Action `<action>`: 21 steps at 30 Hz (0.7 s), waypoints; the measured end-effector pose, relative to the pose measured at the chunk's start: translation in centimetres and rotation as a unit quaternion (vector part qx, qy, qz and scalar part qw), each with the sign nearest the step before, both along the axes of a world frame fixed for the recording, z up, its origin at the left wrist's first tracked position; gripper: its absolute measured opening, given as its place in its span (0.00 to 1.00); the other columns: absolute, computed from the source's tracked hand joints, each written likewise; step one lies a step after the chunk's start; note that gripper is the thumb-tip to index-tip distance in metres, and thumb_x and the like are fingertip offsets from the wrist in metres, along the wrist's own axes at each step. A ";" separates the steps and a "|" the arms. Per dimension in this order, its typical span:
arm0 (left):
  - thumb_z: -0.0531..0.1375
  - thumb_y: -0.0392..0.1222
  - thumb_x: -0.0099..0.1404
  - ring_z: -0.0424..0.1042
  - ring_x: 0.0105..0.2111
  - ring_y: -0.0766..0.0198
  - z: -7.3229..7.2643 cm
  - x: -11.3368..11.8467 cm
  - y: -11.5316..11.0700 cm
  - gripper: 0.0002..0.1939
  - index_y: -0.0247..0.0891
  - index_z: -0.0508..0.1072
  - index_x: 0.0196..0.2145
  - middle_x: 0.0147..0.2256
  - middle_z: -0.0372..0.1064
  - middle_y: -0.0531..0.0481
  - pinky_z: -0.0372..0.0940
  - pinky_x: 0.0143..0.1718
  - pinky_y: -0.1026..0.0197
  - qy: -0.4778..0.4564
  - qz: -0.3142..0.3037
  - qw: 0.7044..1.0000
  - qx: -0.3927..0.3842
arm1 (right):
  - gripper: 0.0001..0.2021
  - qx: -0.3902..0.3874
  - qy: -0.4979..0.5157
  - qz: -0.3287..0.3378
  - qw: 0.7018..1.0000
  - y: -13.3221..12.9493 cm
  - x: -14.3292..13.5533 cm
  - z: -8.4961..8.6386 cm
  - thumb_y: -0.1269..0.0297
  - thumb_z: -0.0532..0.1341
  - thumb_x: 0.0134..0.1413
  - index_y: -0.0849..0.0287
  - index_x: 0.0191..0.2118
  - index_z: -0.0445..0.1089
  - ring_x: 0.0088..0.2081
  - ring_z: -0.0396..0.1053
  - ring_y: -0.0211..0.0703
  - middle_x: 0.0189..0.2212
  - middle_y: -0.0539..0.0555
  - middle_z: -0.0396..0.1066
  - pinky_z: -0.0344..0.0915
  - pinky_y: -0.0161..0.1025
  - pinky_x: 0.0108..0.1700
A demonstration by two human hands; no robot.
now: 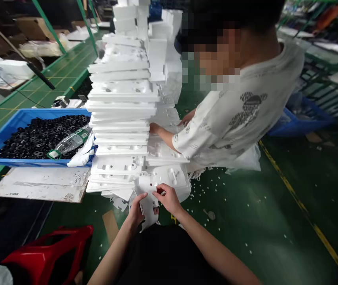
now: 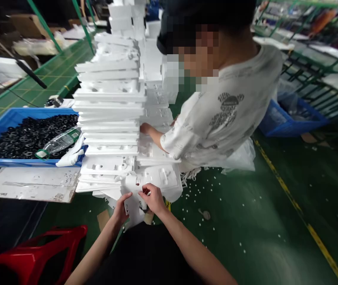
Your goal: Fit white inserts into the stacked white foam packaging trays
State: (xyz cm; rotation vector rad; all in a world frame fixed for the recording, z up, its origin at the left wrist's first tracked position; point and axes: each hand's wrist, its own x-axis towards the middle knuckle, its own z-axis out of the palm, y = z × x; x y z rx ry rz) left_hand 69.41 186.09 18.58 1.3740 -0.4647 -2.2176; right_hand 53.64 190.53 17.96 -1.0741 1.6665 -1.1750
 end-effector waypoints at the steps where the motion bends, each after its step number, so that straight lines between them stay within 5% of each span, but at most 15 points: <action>1: 0.71 0.49 0.46 0.78 0.28 0.53 0.2 -0.5 0.0 0.19 0.35 0.78 0.33 0.25 0.78 0.46 0.68 0.26 0.58 0.007 0.000 1.000 -0.008 | 0.08 0.004 0.004 0.009 1.000 -0.3 -0.6 0.3 0.58 0.64 0.52 0.55 0.28 0.69 0.31 0.71 0.43 0.26 0.50 0.72 0.67 0.36 0.32; 8: 0.73 0.46 0.44 0.79 0.34 0.52 -0.1 -4.0 0.5 0.23 0.38 0.76 0.38 0.30 0.79 0.47 0.70 0.33 0.58 -0.001 0.067 0.996 -0.056 | 0.09 0.035 -0.001 0.062 0.997 -1.1 -4.6 -0.2 0.55 0.65 0.51 0.55 0.31 0.71 0.33 0.72 0.45 0.29 0.52 0.74 0.68 0.38 0.32; 15: 0.73 0.43 0.47 0.77 0.30 0.55 0.6 -8.7 1.6 0.20 0.39 0.77 0.38 0.29 0.78 0.49 0.69 0.32 0.57 -0.065 0.214 0.974 -0.046 | 0.10 0.041 -0.051 0.156 0.986 -3.8 -10.5 -2.8 0.54 0.63 0.52 0.56 0.33 0.72 0.31 0.72 0.45 0.29 0.53 0.75 0.71 0.40 0.35; 21: 0.73 0.43 0.47 0.78 0.29 0.55 0.5 -13.0 4.7 0.25 0.37 0.77 0.45 0.33 0.80 0.47 0.71 0.32 0.57 -0.115 0.365 0.924 -0.017 | 0.08 0.031 -0.022 0.262 0.964 -6.3 -15.3 -6.4 0.57 0.61 0.56 0.53 0.34 0.74 0.33 0.75 0.48 0.30 0.52 0.78 0.73 0.42 0.36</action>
